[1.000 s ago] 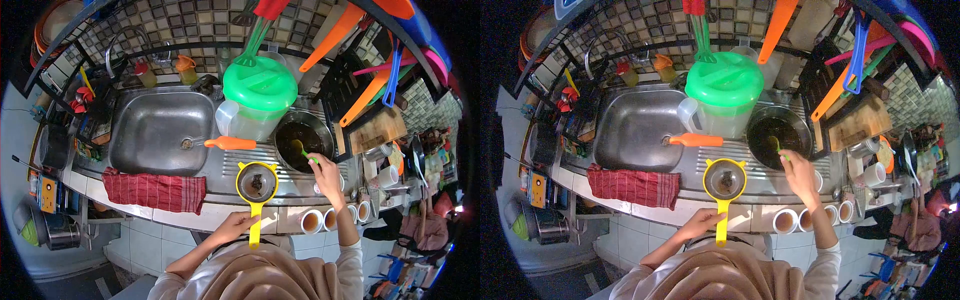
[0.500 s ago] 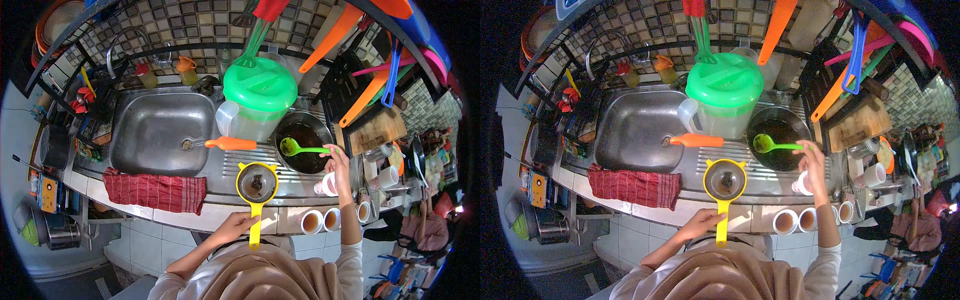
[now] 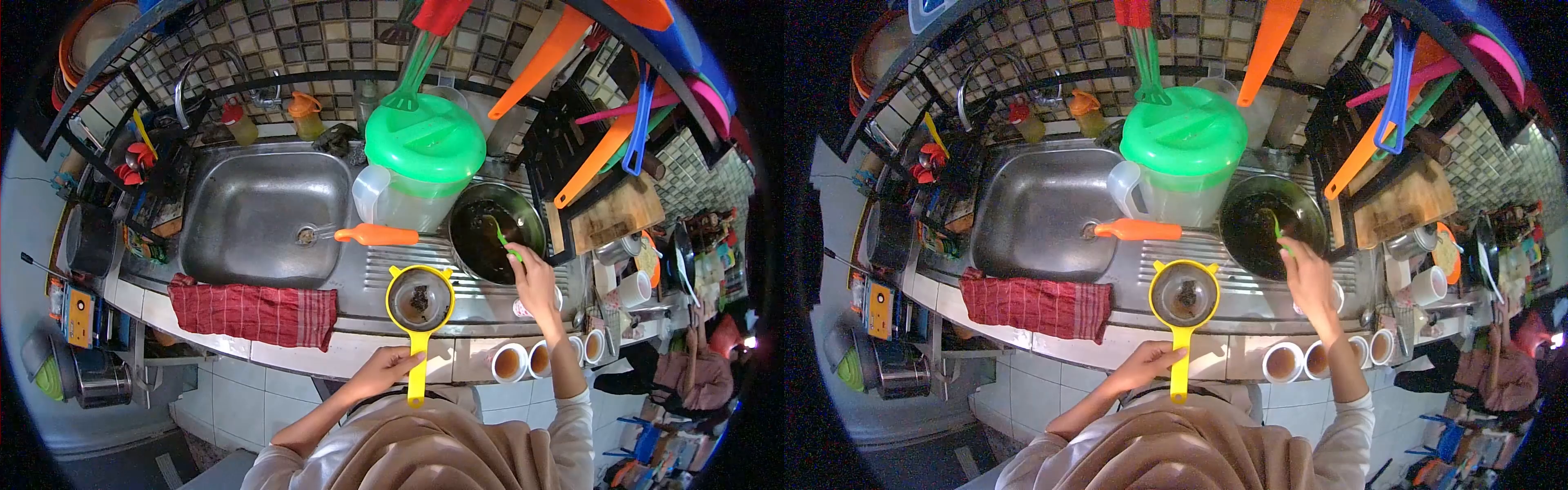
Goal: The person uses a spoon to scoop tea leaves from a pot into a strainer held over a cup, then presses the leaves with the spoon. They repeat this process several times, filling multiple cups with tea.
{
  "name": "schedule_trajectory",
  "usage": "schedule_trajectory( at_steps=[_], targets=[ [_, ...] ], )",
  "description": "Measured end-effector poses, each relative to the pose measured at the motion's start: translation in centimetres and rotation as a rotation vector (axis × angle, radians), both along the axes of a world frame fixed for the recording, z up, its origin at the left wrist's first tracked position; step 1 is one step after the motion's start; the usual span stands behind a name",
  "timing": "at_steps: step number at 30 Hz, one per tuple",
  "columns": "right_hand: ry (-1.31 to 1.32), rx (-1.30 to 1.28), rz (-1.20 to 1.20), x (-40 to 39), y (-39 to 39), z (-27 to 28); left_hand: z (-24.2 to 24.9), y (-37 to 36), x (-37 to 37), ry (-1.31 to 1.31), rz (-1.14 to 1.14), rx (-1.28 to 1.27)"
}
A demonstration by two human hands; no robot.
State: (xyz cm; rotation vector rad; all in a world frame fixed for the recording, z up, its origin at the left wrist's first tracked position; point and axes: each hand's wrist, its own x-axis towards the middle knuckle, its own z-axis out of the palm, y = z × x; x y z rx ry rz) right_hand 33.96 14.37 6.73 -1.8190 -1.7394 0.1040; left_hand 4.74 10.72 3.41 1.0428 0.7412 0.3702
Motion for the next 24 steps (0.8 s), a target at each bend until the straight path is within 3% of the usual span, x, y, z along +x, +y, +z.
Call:
schedule_trajectory(
  at_steps=[5,10,16,24],
  targets=[
    [0.201,-0.01,0.039,0.1,0.2,-1.1,-0.5,0.1,-0.2,0.02,-0.035,0.027],
    [0.723,-0.263,-0.048,0.4,0.3,0.0,0.2,0.2,-0.1,0.003,-0.028,-0.021],
    [1.036,-0.162,-0.069,1.2,0.1,1.2,-0.1,0.2,-0.2,0.008,-0.037,0.011],
    [1.112,-0.145,-0.12,1.5,-0.1,2.0,-1.1,0.0,-0.2,0.023,-0.035,0.042]
  ],
)
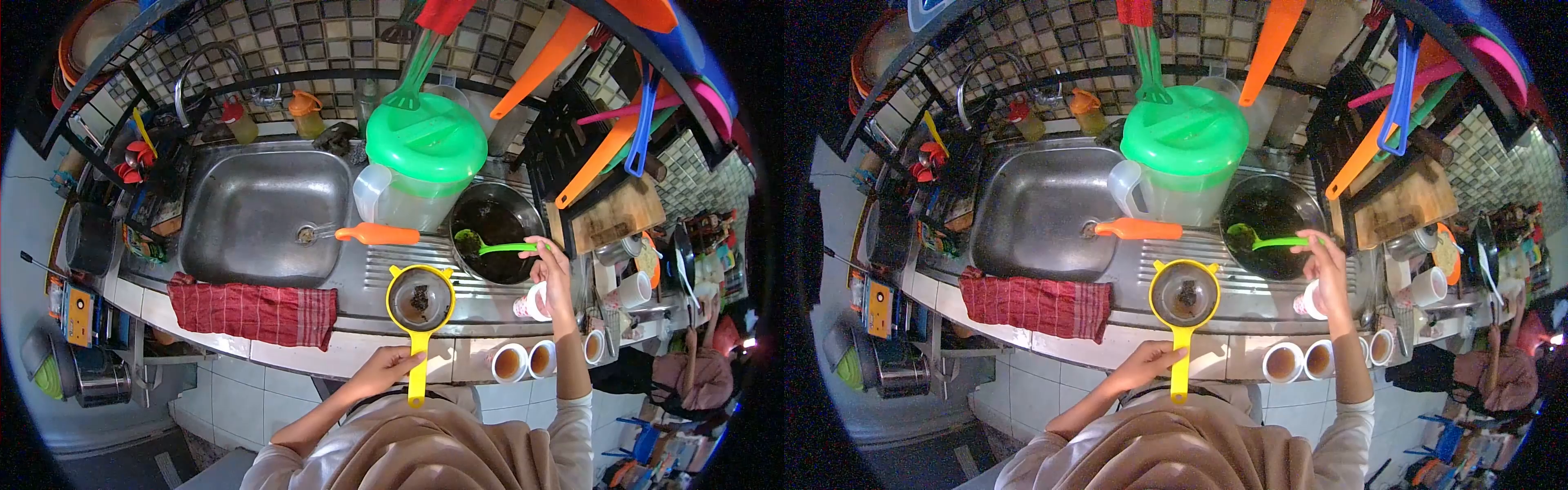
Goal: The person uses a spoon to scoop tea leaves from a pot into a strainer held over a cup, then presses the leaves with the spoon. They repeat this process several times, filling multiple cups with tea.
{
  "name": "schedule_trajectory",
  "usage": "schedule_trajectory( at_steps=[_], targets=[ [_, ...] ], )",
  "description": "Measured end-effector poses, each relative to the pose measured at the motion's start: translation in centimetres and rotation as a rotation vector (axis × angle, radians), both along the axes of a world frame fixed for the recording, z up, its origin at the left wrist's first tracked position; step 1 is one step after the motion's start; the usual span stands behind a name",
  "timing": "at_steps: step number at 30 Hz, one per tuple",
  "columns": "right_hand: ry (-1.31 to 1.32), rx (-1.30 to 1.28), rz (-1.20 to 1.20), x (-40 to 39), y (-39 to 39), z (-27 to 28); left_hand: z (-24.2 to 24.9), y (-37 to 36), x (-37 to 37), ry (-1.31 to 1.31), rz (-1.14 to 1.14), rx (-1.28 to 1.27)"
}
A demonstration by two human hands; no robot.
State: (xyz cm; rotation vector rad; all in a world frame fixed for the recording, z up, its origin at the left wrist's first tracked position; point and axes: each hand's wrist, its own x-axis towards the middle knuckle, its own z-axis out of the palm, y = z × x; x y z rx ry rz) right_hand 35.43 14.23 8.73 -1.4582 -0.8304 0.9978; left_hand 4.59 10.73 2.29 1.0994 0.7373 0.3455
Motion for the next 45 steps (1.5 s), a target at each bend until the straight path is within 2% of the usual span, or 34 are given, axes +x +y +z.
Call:
schedule_trajectory(
  at_steps=[3,5,12,14,17,20,24,26,27,29,32,41,45],
  targets=[
    [-0.063,0.032,-0.006,0.1,0.1,-0.7,0.3,0.0,0.1,-0.019,0.021,-0.025],
    [-0.247,0.035,0.008,0.2,0.2,-1.1,0.3,0.0,0.1,-0.016,0.015,-0.031],
    [-0.372,0.004,0.009,-0.1,0.3,-1.2,0.3,0.0,0.1,-0.01,0.016,-0.017],
    [-0.794,0.17,0.043,0.1,0.6,-2.0,0.1,0.0,0.0,0.01,0.004,-0.013],
    [-0.938,0.097,0.093,-0.6,0.4,-1.1,0.4,0.1,0.1,0.019,-0.002,-0.013],
    [-0.948,0.129,0.085,-0.5,0.5,-2.2,0.6,0.0,0.1,0.013,0.009,-0.023],
    [-0.834,0.077,0.096,-0.5,0.5,-2.0,0.7,0.0,0.2,0.013,0.02,-0.033],
    [-0.62,-0.012,0.107,-0.1,0.5,-2.3,0.7,0.0,0.2,0.008,0.017,-0.03],
    [-0.621,-0.011,0.106,-0.2,0.5,-2.2,0.7,0.0,0.2,0.003,0.015,-0.027],
    [-0.294,-0.031,0.076,-0.5,0.5,-1.9,0.3,0.0,0.1,0.009,0.012,-0.02],
    [-0.177,-0.024,0.06,-0.2,0.6,-1.7,0.5,0.0,0.2,0.004,0.012,-0.003],
    [-0.033,-0.009,0.034,0.3,0.3,-0.9,0.6,0.0,0.2,-0.009,0.007,-0.003],
    [-0.084,-0.004,0.058,0.7,0.2,-0.8,0.9,0.1,0.2,-0.013,0.005,0.004]
  ],
)
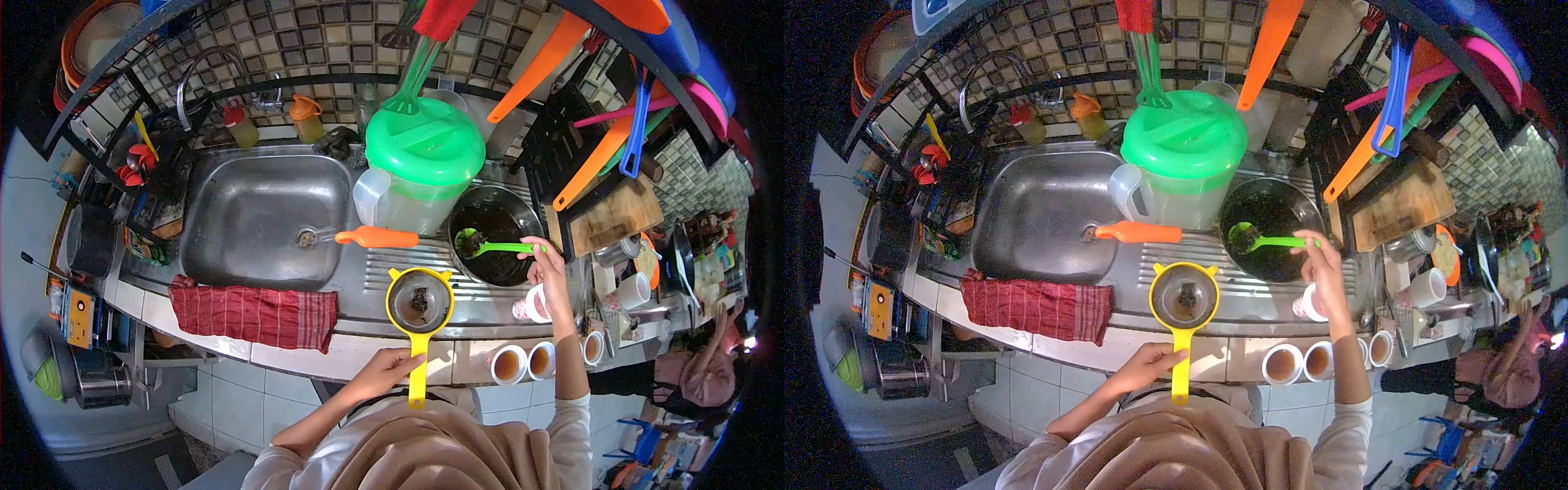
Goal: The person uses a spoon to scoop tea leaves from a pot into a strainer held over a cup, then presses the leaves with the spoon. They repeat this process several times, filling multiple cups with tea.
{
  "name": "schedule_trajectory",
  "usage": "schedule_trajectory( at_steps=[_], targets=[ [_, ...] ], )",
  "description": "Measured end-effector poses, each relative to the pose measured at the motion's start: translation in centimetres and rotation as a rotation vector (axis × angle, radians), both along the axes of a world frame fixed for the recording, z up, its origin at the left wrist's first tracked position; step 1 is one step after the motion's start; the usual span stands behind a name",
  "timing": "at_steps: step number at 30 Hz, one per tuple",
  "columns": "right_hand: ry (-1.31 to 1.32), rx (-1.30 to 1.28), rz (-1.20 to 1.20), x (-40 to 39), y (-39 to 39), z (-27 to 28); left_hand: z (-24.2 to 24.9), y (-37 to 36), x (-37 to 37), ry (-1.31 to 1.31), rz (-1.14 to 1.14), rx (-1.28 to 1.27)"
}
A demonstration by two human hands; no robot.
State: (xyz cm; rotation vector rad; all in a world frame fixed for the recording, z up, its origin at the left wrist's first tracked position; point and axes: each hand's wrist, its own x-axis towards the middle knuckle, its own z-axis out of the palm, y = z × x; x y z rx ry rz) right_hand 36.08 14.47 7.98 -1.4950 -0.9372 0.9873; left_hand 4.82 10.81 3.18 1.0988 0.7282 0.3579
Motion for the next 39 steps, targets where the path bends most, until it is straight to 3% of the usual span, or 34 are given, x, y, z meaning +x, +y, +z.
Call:
schedule_trajectory(
  at_steps=[9,11,15,19,21,25,34,37,39],
  targets=[
    [-0.336,0.014,0.074,0.4,-0.3,-0.4,0.3,0.2,-0.1,0.029,-0.037,-0.024],
    [-0.635,0.129,0.186,0.1,-0.3,-0.6,0.6,0.2,0.0,0.02,-0.034,-0.03],
    [-0.449,-0.072,0.143,-0.4,-0.7,-0.5,1.2,0.3,0.1,0.009,-0.03,-0.026],
    [-0.371,-0.105,0.137,-0.5,-1.1,-0.7,0.5,0.2,0.2,0.011,-0.016,-0.06],
    [-0.082,-0.073,0.114,-0.4,-1.4,-1.7,0.5,0.1,0.1,0.048,-0.02,0.029],
    [-0.047,-0.039,0.026,-0.3,-2.0,-1.8,0.4,0.2,-0.1,0.036,-0.029,0.018],
    [-0.111,0.055,-0.162,-3.8,-4.5,-1.0,-0.5,0.7,-1.2,0.051,-0.066,0.071],
    [-0.486,0.101,-0.172,-5.1,-4.9,-1.1,-0.3,1.0,-1.9,0.065,-0.133,0.021],
    [-0.503,0.108,-0.2,-6.2,-5.2,-1.2,-0.1,1.4,-2.4,0.024,-0.202,0.01]
  ],
)
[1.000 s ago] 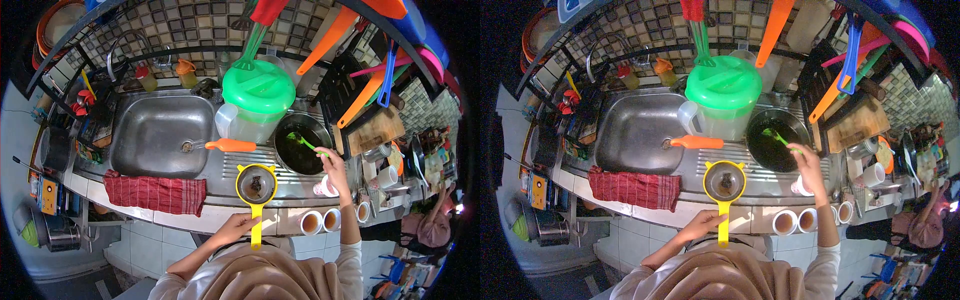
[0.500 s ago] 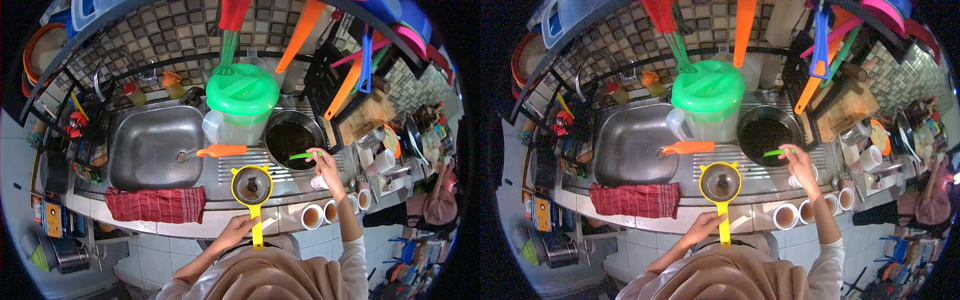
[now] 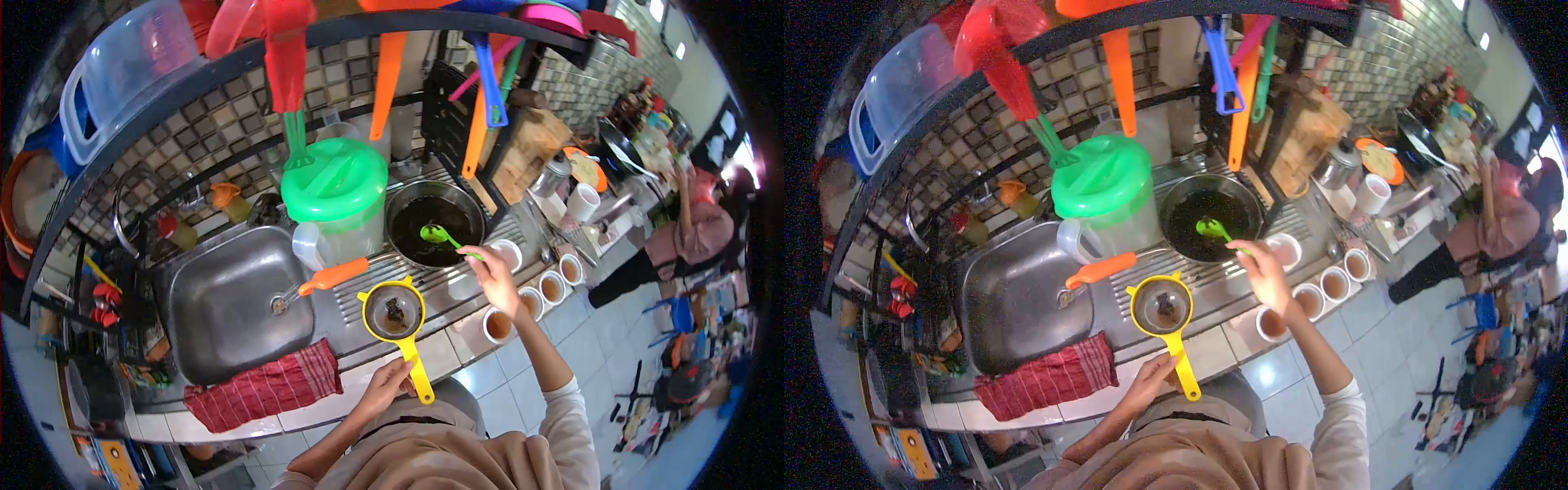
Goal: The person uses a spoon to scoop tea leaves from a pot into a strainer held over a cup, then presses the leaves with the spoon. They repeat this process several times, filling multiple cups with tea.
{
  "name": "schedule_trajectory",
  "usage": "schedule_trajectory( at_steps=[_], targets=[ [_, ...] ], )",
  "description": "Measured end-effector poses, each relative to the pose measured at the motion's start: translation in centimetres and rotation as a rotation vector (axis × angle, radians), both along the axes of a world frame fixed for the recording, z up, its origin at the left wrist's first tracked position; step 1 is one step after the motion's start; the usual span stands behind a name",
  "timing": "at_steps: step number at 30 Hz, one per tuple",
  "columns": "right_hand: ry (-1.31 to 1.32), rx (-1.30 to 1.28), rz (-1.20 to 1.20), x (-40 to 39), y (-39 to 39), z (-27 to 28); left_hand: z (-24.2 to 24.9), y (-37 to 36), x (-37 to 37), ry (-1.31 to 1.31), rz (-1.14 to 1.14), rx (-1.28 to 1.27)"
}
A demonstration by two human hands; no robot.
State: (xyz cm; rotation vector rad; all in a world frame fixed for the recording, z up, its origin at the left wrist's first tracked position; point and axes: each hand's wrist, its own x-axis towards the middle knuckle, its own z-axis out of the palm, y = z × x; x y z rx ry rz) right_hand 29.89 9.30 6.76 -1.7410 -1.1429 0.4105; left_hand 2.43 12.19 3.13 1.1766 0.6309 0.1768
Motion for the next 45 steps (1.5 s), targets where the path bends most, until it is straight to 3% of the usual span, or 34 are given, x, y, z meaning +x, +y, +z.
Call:
schedule_trajectory(
  at_steps=[11,18,25,37,44,45],
  targets=[
    [-0.19,0.111,-0.14,-5.5,-1.2,-0.6,-0.2,2.3,-1.4,-0.105,-0.2,0.004],
    [-0.11,0.1,-0.159,-6.0,-1.7,0.1,0.1,2.4,-1.1,-0.086,-0.195,-0.024],
    [-0.09,0.108,-0.131,-2.4,0.0,0.0,-0.3,2.2,-0.5,-0.086,-0.146,-0.025],
    [-0.478,-0.096,-0.061,2.4,3.0,1.9,0.3,0.9,0.6,0.051,0.064,0.03],
    [-0.403,-0.078,-0.042,5.9,3.3,-0.2,0.3,1.7,0.2,-0.021,0.086,0.079],
    [-0.392,-0.194,-0.075,5.3,3.5,0.9,0.2,1.8,0.0,0.003,0.051,0.082]
  ],
)
